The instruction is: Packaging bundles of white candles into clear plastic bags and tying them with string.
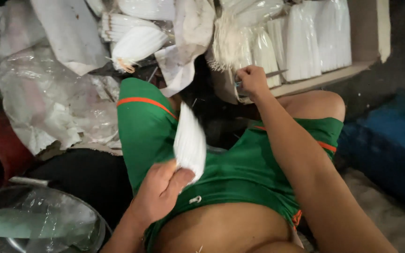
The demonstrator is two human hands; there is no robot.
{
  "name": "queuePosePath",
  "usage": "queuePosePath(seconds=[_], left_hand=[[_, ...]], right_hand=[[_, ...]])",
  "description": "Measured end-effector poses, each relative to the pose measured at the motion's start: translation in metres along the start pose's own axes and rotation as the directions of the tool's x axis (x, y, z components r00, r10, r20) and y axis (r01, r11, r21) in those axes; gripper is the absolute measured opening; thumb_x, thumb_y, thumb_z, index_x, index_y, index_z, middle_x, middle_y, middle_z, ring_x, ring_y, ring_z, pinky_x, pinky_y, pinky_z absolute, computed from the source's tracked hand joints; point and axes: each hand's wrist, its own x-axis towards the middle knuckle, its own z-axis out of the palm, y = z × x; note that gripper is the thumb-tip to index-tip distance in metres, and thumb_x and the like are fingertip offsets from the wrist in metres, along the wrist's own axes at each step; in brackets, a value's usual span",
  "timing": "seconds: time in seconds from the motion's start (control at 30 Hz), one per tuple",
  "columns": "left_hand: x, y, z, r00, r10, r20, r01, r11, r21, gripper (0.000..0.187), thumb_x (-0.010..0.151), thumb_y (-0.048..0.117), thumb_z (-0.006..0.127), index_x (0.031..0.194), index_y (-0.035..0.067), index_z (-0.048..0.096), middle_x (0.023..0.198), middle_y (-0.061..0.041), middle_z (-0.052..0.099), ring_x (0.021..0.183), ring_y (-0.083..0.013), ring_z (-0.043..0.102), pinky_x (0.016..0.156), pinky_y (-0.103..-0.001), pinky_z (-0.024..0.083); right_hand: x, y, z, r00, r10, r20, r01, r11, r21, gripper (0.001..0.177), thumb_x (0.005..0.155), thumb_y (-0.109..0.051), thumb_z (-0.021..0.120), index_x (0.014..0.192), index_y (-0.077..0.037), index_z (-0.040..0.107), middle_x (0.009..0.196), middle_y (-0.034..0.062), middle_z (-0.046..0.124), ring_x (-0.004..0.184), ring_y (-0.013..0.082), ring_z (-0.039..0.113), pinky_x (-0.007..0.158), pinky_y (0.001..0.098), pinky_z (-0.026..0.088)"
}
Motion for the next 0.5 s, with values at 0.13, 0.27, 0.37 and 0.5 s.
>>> queuePosePath(seconds=[0.13, 0.27, 0.37, 0.5], left_hand=[[0.049, 0.033, 0.014, 0.996, 0.091, -0.011, -0.091, 0.996, 0.007, 0.037, 0.096, 0.019, 0.059, 0.068, 0.006, 0.039, 0.058, -0.007, 0.032, 0.062, -0.0191, 0.029, 0.058, -0.044, 0.028], [0.112, 0.032, 0.038, 0.911, 0.359, -0.204, -0.379, 0.922, -0.072, 0.032, 0.102, 0.017, 0.056, 0.072, 0.006, 0.055, 0.055, -0.012, 0.054, 0.057, -0.0211, 0.052, 0.057, -0.04, 0.049], [0.151, 0.021, 0.053, 0.888, 0.387, -0.247, -0.425, 0.896, -0.126, 0.04, 0.105, 0.023, 0.056, 0.068, 0.008, 0.052, 0.051, -0.005, 0.055, 0.054, -0.0151, 0.054, 0.056, -0.032, 0.049], [0.176, 0.025, 0.075, 0.896, 0.413, -0.164, -0.432, 0.895, -0.111, 0.047, 0.107, 0.035, 0.058, 0.068, 0.008, 0.052, 0.052, -0.006, 0.058, 0.055, -0.0142, 0.058, 0.055, -0.032, 0.051]], right_hand=[[0.015, 0.05, 0.0, 0.997, -0.078, 0.015, 0.078, 0.997, 0.0, 0.03, 0.096, -0.013, 0.07, 0.069, -0.006, 0.061, 0.059, 0.0072, 0.061, 0.056, 0.0156, 0.061, 0.053, 0.0345, 0.049], [0.016, 0.083, 0.005, 0.989, -0.143, 0.029, 0.146, 0.965, -0.216, 0.021, 0.091, -0.029, 0.07, 0.089, -0.01, 0.079, 0.074, 0.0137, 0.07, 0.073, 0.0301, 0.071, 0.067, 0.0426, 0.055], [0.027, 0.103, 0.008, 0.962, -0.263, 0.069, 0.27, 0.899, -0.345, 0.022, 0.091, -0.03, 0.065, 0.086, -0.012, 0.078, 0.076, 0.0146, 0.07, 0.08, 0.037, 0.07, 0.071, 0.0483, 0.054], [0.014, 0.094, 0.008, 0.846, -0.456, 0.275, 0.506, 0.528, -0.682, 0.029, 0.09, -0.014, 0.057, 0.079, 0.003, 0.077, 0.075, 0.0279, 0.071, 0.083, 0.0518, 0.07, 0.071, 0.0594, 0.052]])
